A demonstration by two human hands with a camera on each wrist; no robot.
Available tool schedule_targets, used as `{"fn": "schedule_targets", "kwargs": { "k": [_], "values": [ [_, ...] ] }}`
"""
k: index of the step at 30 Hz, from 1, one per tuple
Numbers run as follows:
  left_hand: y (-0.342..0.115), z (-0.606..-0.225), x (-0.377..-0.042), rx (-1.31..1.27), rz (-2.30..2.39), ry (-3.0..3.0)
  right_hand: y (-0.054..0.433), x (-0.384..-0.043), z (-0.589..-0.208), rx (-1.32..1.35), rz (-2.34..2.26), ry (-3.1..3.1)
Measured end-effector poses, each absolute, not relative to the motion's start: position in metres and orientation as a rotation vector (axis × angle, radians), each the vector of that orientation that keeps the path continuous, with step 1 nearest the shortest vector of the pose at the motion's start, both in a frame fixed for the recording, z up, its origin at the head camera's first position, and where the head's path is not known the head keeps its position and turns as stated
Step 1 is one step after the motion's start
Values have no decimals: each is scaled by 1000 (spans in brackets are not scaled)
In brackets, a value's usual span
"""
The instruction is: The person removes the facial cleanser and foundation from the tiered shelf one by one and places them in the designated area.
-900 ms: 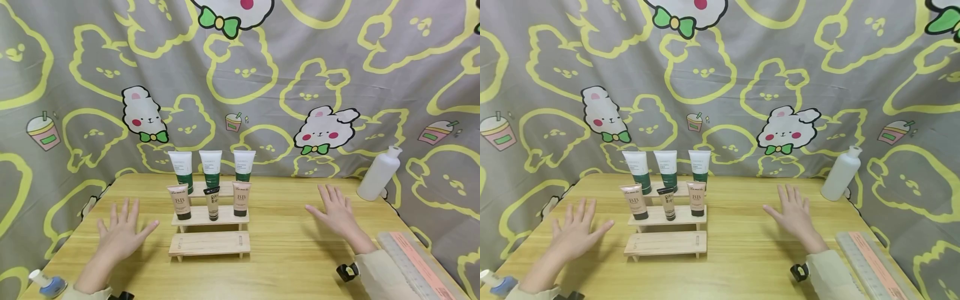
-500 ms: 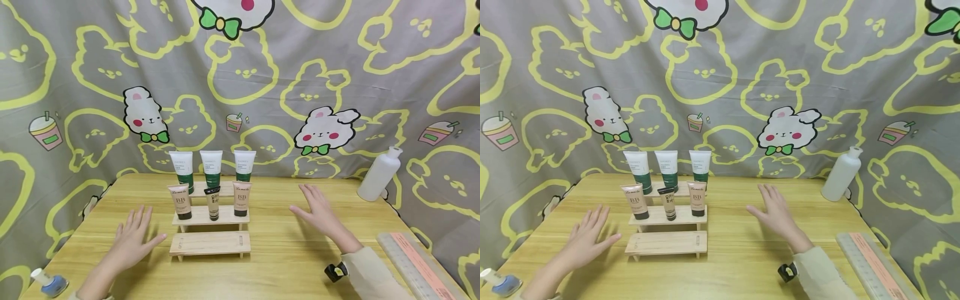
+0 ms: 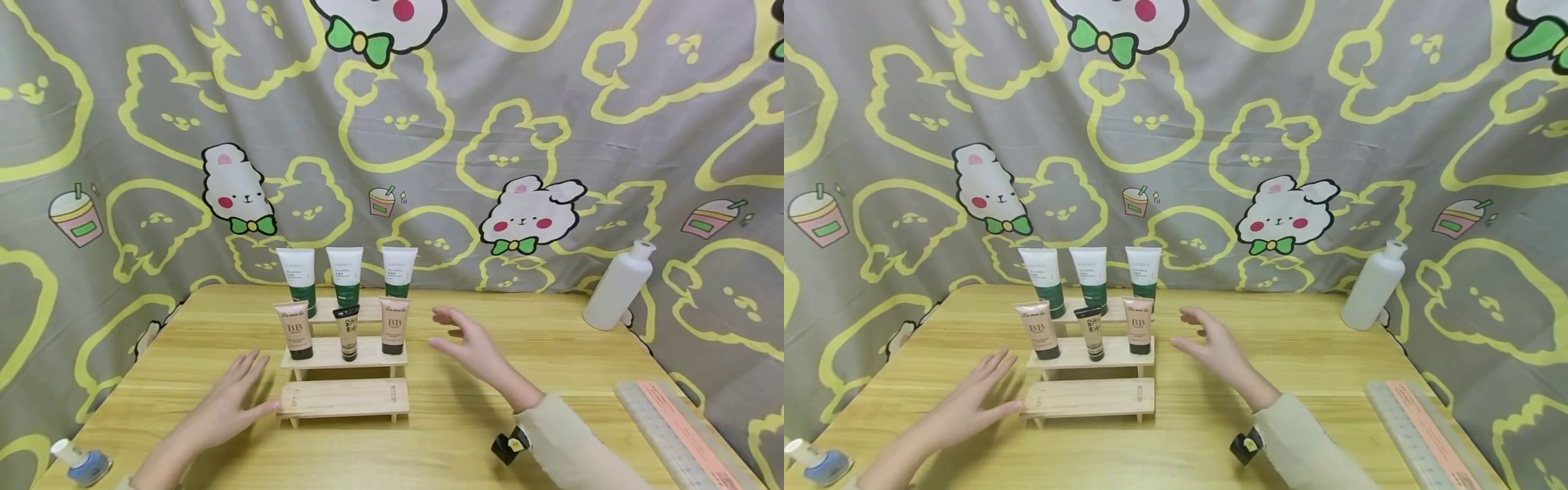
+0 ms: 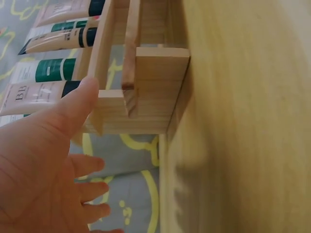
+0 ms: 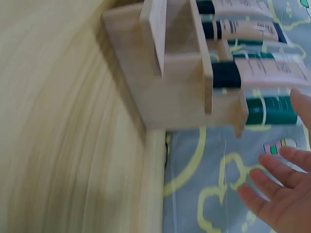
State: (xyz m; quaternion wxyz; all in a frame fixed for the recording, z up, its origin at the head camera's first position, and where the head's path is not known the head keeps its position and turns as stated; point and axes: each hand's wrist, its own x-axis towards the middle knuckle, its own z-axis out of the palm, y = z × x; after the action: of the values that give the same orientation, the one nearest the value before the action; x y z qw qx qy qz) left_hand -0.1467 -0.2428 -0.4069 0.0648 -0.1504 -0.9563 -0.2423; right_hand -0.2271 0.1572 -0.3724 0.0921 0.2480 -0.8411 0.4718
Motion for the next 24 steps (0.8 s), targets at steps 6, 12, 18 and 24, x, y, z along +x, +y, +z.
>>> {"fn": "schedule_targets", "kwargs": {
  "k": [6, 12, 18, 24],
  "values": [
    [-240, -413, -147, -530, -775, -2876, 131, -223, -366, 750, 1634, -2435],
    [-238, -414, -147, -614, -803, -2869, 113, -213, -355, 766, 1677, -2409],
    [-237, -414, -150, -671, -867, -2908, 108, -228, -375, 759, 1701, -2382],
    [-236, -414, -152, -649, -936, -2932, 104, -227, -374, 672, 1710, -2399]
  ]
}}
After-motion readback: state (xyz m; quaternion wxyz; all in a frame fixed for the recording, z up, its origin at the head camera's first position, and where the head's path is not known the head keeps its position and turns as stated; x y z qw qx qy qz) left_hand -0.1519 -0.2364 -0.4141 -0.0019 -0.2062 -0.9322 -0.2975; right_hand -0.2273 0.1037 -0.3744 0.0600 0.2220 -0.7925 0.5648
